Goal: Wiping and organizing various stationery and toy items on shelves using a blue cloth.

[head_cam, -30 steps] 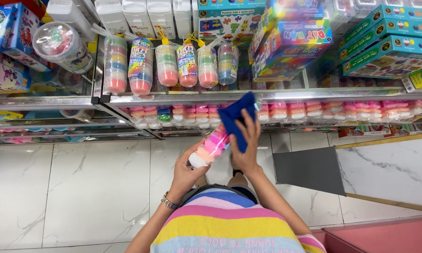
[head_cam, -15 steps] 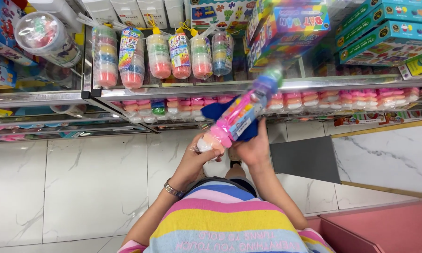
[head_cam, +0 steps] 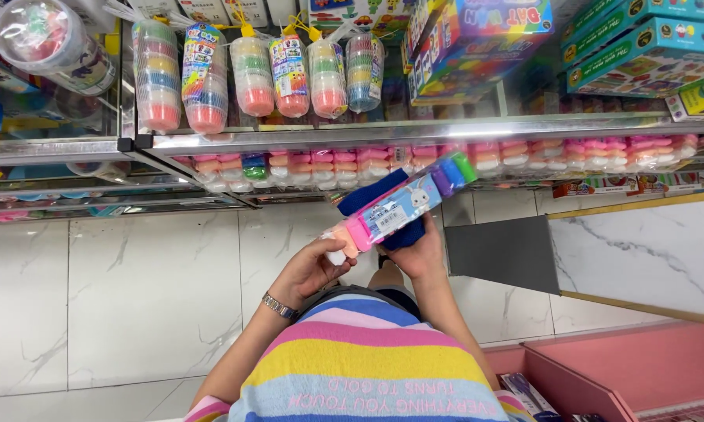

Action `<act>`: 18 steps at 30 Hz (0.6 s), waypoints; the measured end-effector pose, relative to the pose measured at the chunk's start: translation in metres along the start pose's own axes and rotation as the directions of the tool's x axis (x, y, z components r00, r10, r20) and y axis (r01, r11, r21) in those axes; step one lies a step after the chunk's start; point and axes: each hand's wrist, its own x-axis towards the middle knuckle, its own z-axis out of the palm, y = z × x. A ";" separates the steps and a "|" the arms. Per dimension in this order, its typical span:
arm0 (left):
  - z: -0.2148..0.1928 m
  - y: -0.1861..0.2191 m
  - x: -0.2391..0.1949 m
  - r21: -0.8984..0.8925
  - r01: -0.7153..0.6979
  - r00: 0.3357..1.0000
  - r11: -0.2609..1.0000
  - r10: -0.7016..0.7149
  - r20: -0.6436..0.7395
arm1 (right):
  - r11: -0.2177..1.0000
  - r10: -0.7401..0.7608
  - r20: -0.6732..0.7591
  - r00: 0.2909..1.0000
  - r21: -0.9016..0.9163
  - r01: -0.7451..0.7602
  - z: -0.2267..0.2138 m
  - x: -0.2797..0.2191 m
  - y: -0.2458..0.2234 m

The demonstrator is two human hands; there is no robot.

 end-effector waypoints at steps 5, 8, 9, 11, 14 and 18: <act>-0.036 -0.010 -0.004 0.153 -0.090 0.983 0.984 0.113 -0.148 | 0.996 0.040 -0.169 0.985 0.088 -0.025 -0.053 0.022 -0.028; -0.055 -0.020 -0.004 0.278 -0.198 0.926 0.940 0.272 -0.261 | 0.990 -0.034 -0.284 0.958 0.125 0.073 -0.067 0.012 -0.056; -0.063 -0.022 -0.003 0.310 -0.258 0.881 0.915 0.354 -0.313 | 0.983 -0.076 -0.337 0.938 0.130 0.127 -0.069 0.009 -0.065; -0.076 -0.018 -0.001 0.271 -0.309 0.851 0.912 0.392 -0.348 | 0.981 -0.102 -0.339 0.935 0.122 0.151 -0.068 0.004 -0.072; -0.087 -0.016 0.013 0.211 -0.401 0.791 0.892 0.453 -0.411 | 0.979 -0.120 -0.342 0.932 0.114 0.167 -0.063 0.001 -0.077; -0.098 -0.014 0.053 0.177 -0.546 0.702 0.819 0.563 -0.436 | 0.987 -0.043 -0.335 0.941 0.132 0.092 -0.054 0.002 -0.072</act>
